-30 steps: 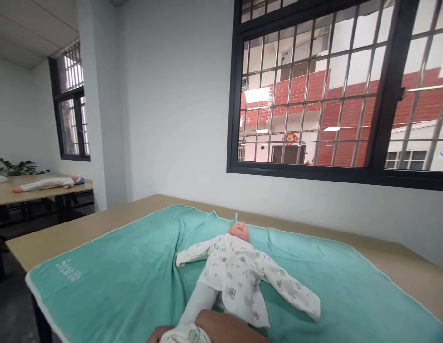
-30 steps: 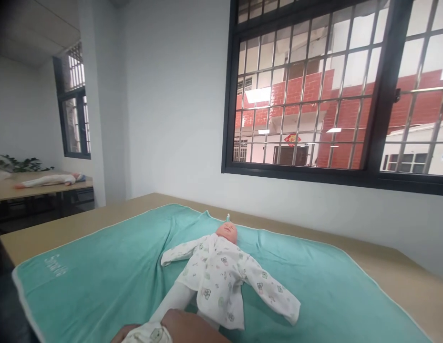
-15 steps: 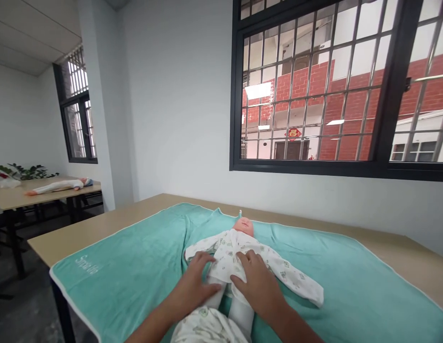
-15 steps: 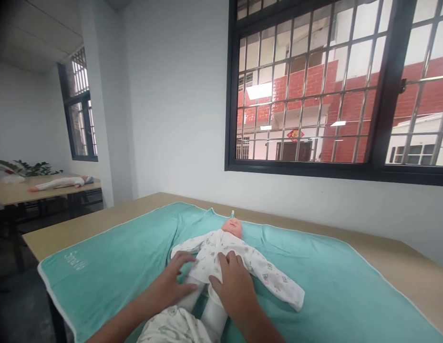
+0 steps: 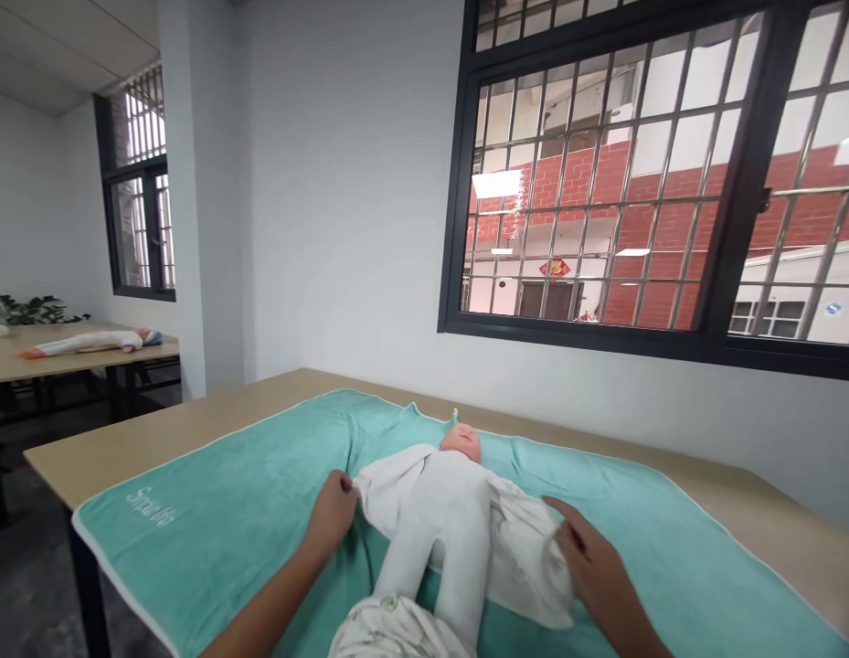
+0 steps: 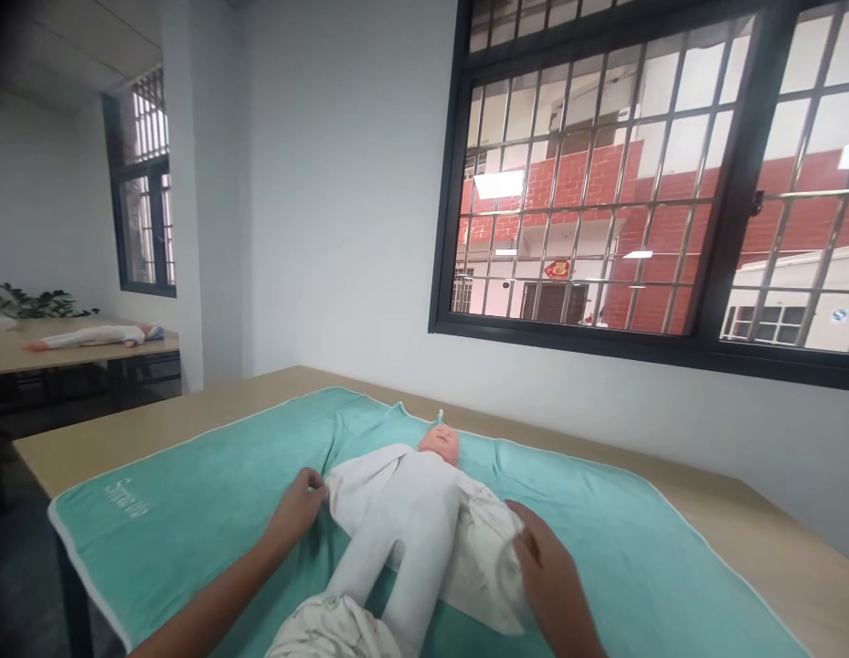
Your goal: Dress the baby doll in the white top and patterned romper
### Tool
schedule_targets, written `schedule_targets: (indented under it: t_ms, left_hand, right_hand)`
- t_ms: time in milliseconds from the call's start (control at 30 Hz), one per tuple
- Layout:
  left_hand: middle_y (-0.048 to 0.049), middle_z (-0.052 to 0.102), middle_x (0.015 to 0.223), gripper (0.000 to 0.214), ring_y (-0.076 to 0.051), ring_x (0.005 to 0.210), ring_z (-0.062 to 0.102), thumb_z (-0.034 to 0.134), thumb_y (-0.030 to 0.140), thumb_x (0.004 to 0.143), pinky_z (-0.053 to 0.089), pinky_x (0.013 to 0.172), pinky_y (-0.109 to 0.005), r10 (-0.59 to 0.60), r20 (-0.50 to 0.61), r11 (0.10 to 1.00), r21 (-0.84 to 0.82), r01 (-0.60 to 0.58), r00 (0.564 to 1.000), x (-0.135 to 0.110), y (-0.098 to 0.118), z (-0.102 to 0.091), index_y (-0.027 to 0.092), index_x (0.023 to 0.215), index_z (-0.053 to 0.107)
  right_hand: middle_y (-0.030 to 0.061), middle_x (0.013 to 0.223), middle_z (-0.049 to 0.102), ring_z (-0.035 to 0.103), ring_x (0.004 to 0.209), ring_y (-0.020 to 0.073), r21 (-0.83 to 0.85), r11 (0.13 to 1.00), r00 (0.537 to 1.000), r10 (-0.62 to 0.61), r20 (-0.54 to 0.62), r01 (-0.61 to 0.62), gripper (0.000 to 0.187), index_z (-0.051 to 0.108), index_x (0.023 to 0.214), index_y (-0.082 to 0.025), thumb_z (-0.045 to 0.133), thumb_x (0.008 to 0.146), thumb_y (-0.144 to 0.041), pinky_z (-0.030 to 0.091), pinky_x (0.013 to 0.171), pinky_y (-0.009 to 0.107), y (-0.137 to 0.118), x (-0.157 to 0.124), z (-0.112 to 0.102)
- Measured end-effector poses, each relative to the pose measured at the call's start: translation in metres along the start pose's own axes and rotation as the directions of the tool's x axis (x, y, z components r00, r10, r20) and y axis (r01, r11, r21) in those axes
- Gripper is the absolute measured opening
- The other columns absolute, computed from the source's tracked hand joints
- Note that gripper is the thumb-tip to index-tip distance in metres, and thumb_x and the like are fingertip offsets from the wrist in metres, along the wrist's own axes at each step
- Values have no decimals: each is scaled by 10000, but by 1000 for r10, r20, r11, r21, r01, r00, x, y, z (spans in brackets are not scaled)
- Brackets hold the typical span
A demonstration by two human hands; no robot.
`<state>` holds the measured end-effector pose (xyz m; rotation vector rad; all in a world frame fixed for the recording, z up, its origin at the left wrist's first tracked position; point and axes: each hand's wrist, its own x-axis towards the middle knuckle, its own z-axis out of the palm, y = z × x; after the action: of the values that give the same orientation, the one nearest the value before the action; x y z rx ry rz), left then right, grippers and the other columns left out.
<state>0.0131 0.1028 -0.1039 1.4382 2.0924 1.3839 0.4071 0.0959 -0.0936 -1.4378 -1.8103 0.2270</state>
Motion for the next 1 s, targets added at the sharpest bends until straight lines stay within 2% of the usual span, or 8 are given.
schedule_targets:
  t_ms: [100, 167, 300, 500, 600, 667, 900, 1000]
  left_hand:
    - [-56, 573, 993, 196, -174, 860, 553, 446, 185, 763, 407, 789, -280, 27, 15, 996, -81, -26, 1000, -10, -17, -15, 172, 948, 510]
    - [-35, 594, 918, 198, -175, 817, 552, 473, 273, 789, 416, 731, -266, 90, 213, 975, -217, -42, 973, -29, -11, -24, 176, 941, 553]
    - [-6, 594, 801, 223, -153, 767, 528, 574, 377, 793, 399, 692, -242, 284, 658, 931, -364, -36, 698, -68, 26, -45, 168, 844, 632]
    - [0, 536, 968, 228, -151, 898, 522, 726, 367, 695, 413, 808, -235, 432, 795, 899, -339, -278, 427, -88, 67, -72, 252, 891, 719]
    - [-7, 533, 989, 196, -175, 979, 509, 731, 312, 675, 411, 850, -244, 428, 843, 878, -303, -371, 325, -93, 72, -77, 278, 868, 746]
    - [-9, 558, 1013, 183, -186, 1016, 505, 691, 237, 689, 408, 875, -255, 437, 857, 859, -307, -409, 274, -97, 76, -80, 282, 857, 748]
    - [-12, 605, 986, 184, -192, 940, 526, 565, 166, 690, 414, 823, -266, 422, 865, 869, -300, -394, 273, -108, 94, -84, 256, 820, 659]
    - [19, 585, 790, 116, -157, 748, 508, 518, 153, 687, 383, 654, -236, 299, 791, 921, -92, -379, 534, -108, 91, -69, 241, 744, 568]
  right_hand:
    - [33, 978, 695, 655, 837, 220, -124, 978, 979, 179, 95, -166, 370, 654, 1077, -283, 461, 764, -322, 505, 657, 263, 49, -24, -19]
    - [44, 1001, 683, 650, 840, 223, -166, 967, 970, 212, 119, -191, 316, 666, 1015, -282, 491, 758, -340, 503, 662, 268, 58, -39, -23]
    - [40, 882, 654, 608, 767, 174, 38, 999, 958, -44, 283, 34, 258, 649, 906, -251, 443, 850, -395, 486, 710, 250, 5, -55, -10]
    - [26, 813, 639, 583, 760, 141, 369, 904, 740, -399, 542, 218, 141, 684, 815, -193, 618, 777, -311, 445, 693, 213, -105, -48, 19]
    - [2, 778, 656, 581, 784, 141, 429, 850, 609, -520, 599, 305, 58, 700, 719, -200, 710, 682, -243, 413, 728, 210, -121, -42, 30]
    - [-5, 753, 659, 570, 752, 140, 396, 848, 584, -530, 615, 353, 73, 699, 734, -199, 704, 669, -232, 399, 732, 220, -122, -40, 38]
    - [-6, 759, 655, 525, 687, 130, 403, 876, 541, -481, 690, 265, 286, 684, 750, -212, 510, 823, -427, 383, 666, 209, -112, -38, 53]
    - [-3, 765, 639, 499, 676, 132, 352, 914, 630, -396, 667, 202, 275, 653, 757, -211, 512, 824, -438, 343, 604, 207, -119, -40, 46]
